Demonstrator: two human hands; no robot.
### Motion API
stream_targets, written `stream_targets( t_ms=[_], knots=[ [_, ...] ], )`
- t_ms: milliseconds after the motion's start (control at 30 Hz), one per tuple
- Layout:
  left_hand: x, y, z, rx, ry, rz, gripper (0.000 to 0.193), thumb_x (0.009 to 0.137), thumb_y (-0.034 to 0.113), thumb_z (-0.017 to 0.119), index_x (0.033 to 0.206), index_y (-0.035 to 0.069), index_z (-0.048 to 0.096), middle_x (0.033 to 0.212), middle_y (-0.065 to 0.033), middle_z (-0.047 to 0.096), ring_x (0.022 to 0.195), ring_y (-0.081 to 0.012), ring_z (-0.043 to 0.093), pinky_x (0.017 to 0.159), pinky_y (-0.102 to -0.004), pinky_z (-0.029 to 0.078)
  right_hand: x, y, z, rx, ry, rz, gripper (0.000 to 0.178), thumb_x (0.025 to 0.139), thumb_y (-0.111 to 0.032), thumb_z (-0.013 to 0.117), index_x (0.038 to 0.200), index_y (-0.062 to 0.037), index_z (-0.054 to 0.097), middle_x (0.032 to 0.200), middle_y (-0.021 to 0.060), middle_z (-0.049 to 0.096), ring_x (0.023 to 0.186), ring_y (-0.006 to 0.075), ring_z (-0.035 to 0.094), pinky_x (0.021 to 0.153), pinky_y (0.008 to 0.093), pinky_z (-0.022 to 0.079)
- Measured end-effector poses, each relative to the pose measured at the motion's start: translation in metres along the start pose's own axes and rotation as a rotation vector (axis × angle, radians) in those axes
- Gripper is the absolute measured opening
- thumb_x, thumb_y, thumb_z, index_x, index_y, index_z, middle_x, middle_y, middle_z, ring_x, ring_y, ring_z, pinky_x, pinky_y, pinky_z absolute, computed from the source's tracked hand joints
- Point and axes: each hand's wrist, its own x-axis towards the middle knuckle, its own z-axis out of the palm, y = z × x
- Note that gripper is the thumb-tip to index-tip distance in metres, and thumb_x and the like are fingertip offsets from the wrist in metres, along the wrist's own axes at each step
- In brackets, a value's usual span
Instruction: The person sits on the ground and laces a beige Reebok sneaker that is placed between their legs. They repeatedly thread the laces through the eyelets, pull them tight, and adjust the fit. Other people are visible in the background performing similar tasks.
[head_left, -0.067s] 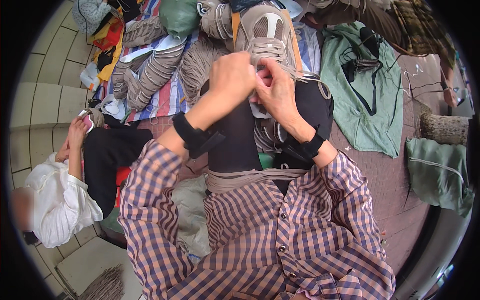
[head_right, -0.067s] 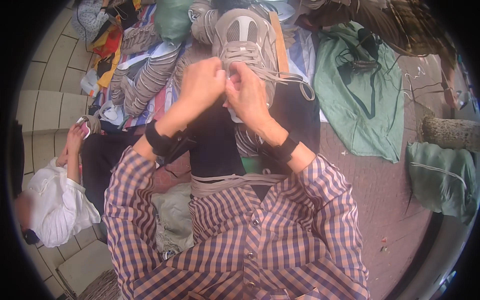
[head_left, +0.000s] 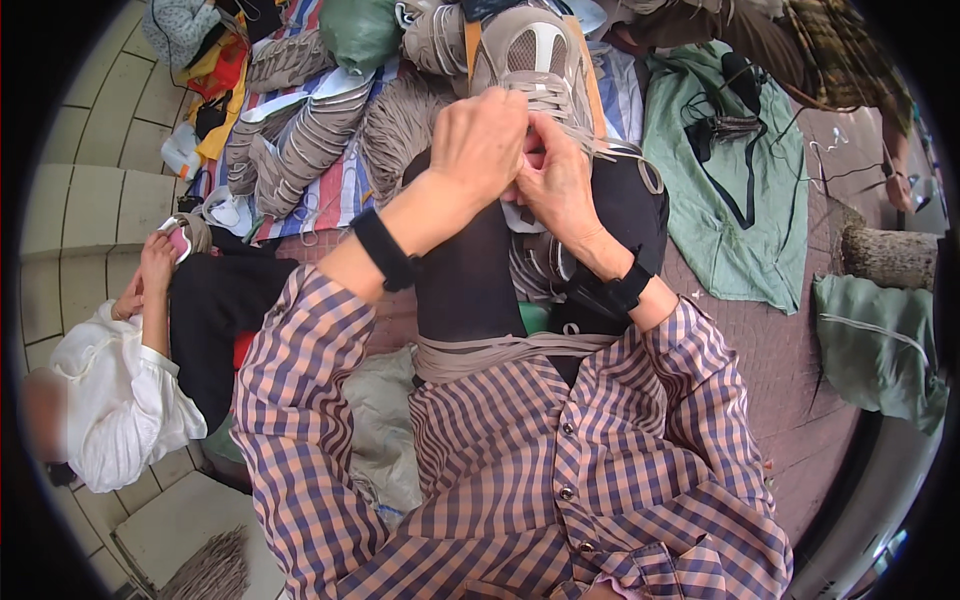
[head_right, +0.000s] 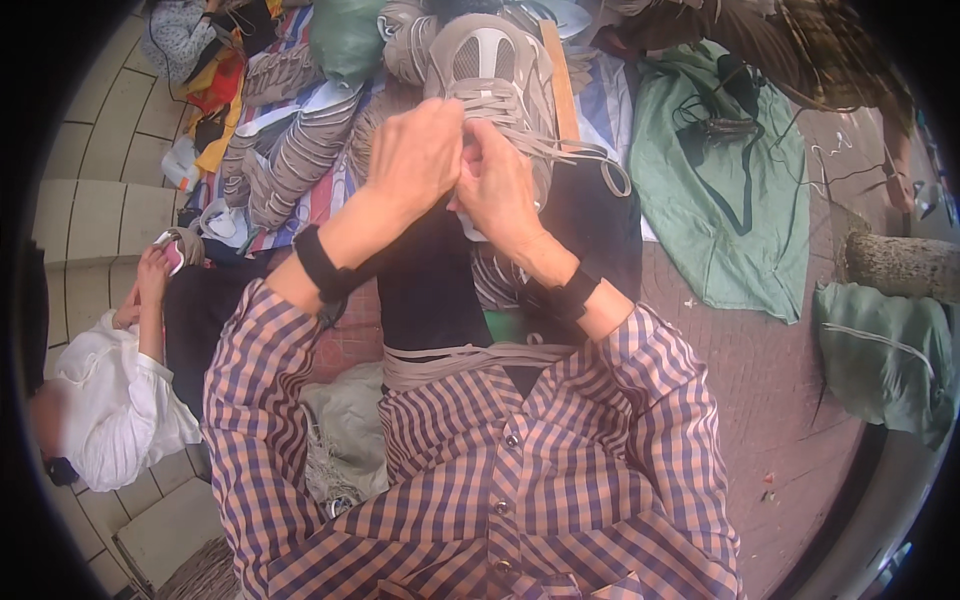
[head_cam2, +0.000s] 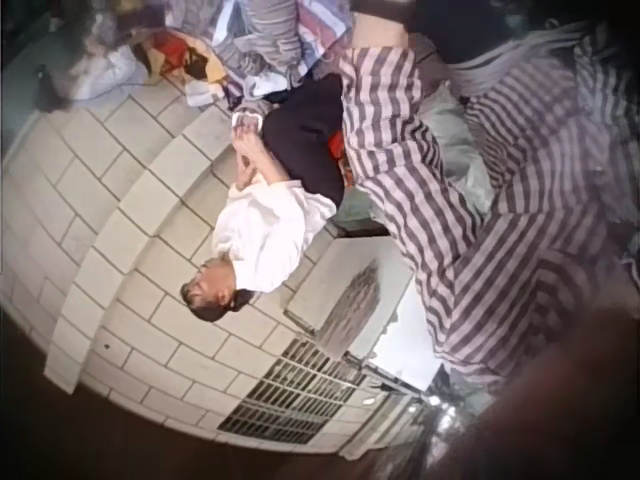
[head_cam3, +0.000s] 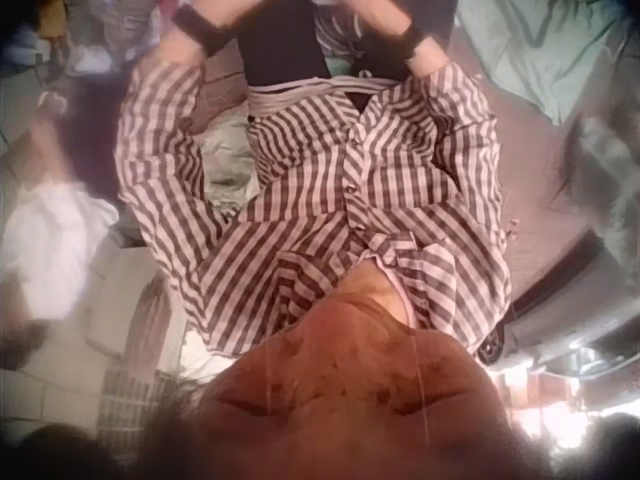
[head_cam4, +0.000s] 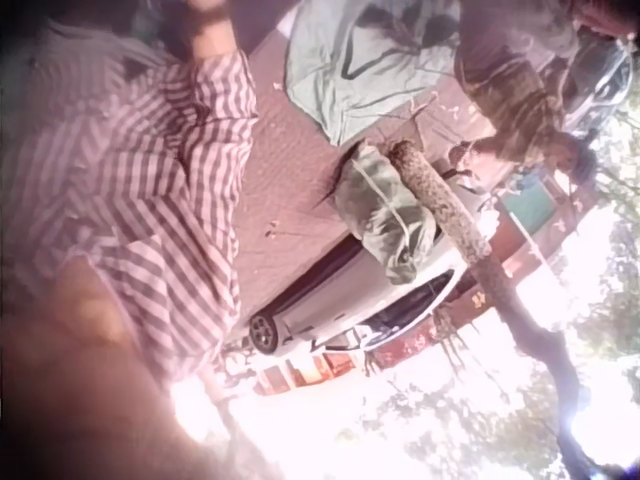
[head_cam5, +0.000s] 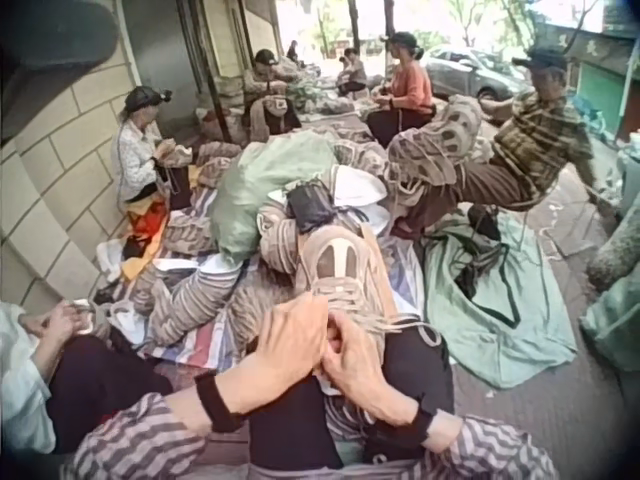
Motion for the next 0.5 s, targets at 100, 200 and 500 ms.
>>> stream_targets(
  t_ms=[100, 200, 500],
  knots=[
    [0.004, -0.008, -0.004, -0.090, -0.092, -0.064, 0.021, 0.086, 0.017, 0.050, 0.077, -0.001, 0.056, 0.072, -0.0225, 0.061, 0.072, -0.0418, 0.061, 0.068, -0.0512, 0.045, -0.001, 0.003, -0.003, -0.054, -0.024, 0.052, 0.027, 0.088, -0.007, 0.059, 0.114, 0.0006, 0.053, 0.078, 0.0109, 0.064, 0.054, 0.0182, 0.067, 0.048, 0.0299, 0.053],
    [-0.008, -0.020, -0.012, -0.192, -0.216, -0.232, 0.025, 0.089, 0.020, 0.049, 0.079, -0.001, 0.057, 0.069, -0.0225, 0.058, 0.069, -0.0410, 0.060, 0.066, -0.0490, 0.044, -0.001, 0.007, -0.004, 0.090, -0.056, 0.100, 0.031, 0.089, -0.008, 0.062, 0.117, 0.0007, 0.052, 0.086, 0.0110, 0.064, 0.056, 0.0165, 0.067, 0.047, 0.0281, 0.052],
    [-0.014, -0.014, -0.005, -0.080, -0.143, -0.101, 0.022, 0.088, 0.021, 0.055, 0.078, 0.003, 0.059, 0.069, -0.0207, 0.060, 0.069, -0.0393, 0.061, 0.063, -0.0478, 0.046, -0.006, 0.008, -0.007, 0.064, -0.087, 0.067, 0.034, 0.090, -0.007, 0.060, 0.121, 0.0038, 0.053, 0.085, 0.0100, 0.061, 0.054, 0.0150, 0.065, 0.048, 0.0270, 0.051]
  ],
)
